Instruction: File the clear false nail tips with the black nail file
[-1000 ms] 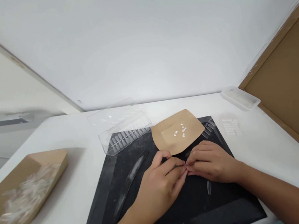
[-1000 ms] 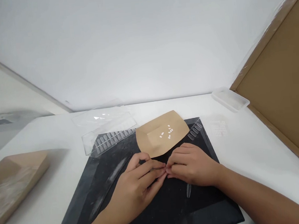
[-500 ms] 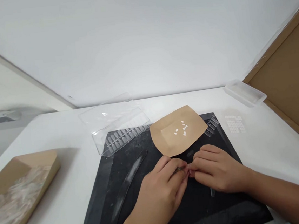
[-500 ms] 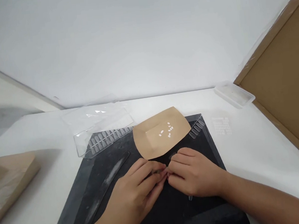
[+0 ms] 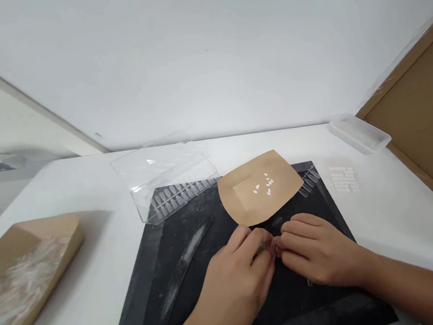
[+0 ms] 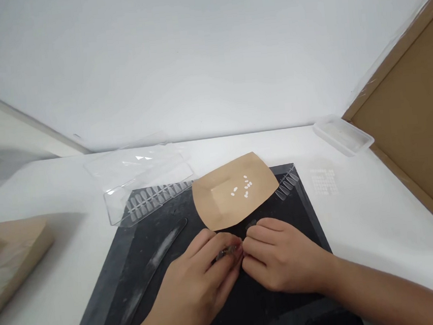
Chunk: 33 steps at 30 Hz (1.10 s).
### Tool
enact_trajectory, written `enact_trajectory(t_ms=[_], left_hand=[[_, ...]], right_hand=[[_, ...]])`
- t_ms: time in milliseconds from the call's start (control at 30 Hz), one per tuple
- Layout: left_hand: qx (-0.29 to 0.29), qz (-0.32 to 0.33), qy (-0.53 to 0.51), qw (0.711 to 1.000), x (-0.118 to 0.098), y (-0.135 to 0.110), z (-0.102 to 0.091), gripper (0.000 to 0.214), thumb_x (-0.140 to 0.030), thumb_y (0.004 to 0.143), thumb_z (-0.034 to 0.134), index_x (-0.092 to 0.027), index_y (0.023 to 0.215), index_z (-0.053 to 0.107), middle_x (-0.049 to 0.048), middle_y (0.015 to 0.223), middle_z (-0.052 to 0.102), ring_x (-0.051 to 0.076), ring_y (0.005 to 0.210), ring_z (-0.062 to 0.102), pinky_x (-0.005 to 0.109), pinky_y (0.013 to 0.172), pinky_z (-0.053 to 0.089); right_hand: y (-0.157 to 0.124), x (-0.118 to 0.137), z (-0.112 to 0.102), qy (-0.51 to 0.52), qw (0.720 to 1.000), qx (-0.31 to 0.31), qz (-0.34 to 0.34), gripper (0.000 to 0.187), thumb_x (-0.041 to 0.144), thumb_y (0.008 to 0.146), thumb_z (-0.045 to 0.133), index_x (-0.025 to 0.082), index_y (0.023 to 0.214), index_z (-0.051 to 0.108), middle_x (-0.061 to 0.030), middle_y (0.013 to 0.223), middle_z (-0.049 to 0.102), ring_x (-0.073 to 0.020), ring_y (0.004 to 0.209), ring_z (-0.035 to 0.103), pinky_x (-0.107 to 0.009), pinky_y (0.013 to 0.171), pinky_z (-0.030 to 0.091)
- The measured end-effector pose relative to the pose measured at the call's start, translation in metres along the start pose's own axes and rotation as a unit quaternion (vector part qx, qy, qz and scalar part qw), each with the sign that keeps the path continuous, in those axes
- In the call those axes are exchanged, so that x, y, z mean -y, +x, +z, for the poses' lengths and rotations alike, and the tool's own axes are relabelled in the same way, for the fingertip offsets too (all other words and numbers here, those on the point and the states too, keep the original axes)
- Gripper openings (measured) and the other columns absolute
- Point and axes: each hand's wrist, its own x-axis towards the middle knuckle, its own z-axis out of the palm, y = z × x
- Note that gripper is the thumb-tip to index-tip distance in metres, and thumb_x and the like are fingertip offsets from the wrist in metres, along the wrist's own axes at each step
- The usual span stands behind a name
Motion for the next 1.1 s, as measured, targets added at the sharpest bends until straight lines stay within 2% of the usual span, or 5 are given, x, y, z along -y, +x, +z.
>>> enact_trajectory(t_ms=[233,500,767,967,1100], left_hand=[[-0.007,0.005,0.009,1.000,-0.002,0.004,-0.001,0.021,-0.012,0.099,0.059,-0.017,0.080,0.065,0.0054,0.091,0.068,0.019,0.081,0.053,0.032,0.066,0.053],[-0.010,-0.012,-0.003,1.000,-0.005,0.005,-0.003,0.023,-0.013,0.099,0.058,-0.018,0.077,0.062,0.0045,0.089,0.068,0.019,0.080,0.051,0.033,0.063,0.051],[-0.016,0.003,-0.001,1.000,-0.004,0.006,-0.004,0.021,-0.012,0.099,0.058,-0.018,0.080,0.067,0.0053,0.091,0.068,0.019,0.082,0.052,0.032,0.069,0.053],[-0.023,0.015,-0.024,0.999,0.006,0.004,-0.006,0.011,-0.011,0.094,0.065,-0.019,0.087,0.069,0.0067,0.094,0.068,0.022,0.091,0.056,0.035,0.077,0.054],[-0.011,0.019,-0.066,0.998,0.015,0.005,-0.011,0.007,-0.013,0.092,0.067,-0.019,0.093,0.069,0.0069,0.094,0.068,0.022,0.094,0.056,0.036,0.080,0.054]], right_hand=[[0.001,0.000,0.000,-0.009,1.000,-0.004,0.000,0.030,0.010,0.102,0.056,0.019,0.074,0.062,0.0003,0.076,0.061,-0.0162,0.077,0.053,-0.035,0.084,0.043],[0.004,0.001,-0.001,-0.026,1.000,-0.011,-0.001,0.033,0.011,0.103,0.054,0.019,0.072,0.061,0.0007,0.074,0.060,-0.0158,0.075,0.051,-0.034,0.084,0.042],[0.001,-0.002,-0.003,-0.025,0.999,-0.018,-0.008,0.030,0.010,0.102,0.057,0.020,0.074,0.061,0.0018,0.074,0.061,-0.0151,0.078,0.055,-0.034,0.087,0.043],[-0.002,-0.015,-0.001,-0.011,0.999,-0.025,-0.045,0.024,0.014,0.101,0.064,0.020,0.078,0.062,0.0026,0.080,0.068,-0.0141,0.082,0.060,-0.034,0.085,0.043],[-0.005,-0.024,-0.003,0.026,0.999,-0.030,-0.025,0.018,0.021,0.103,0.064,0.020,0.085,0.065,0.0010,0.087,0.072,-0.0138,0.082,0.061,-0.033,0.081,0.042]])
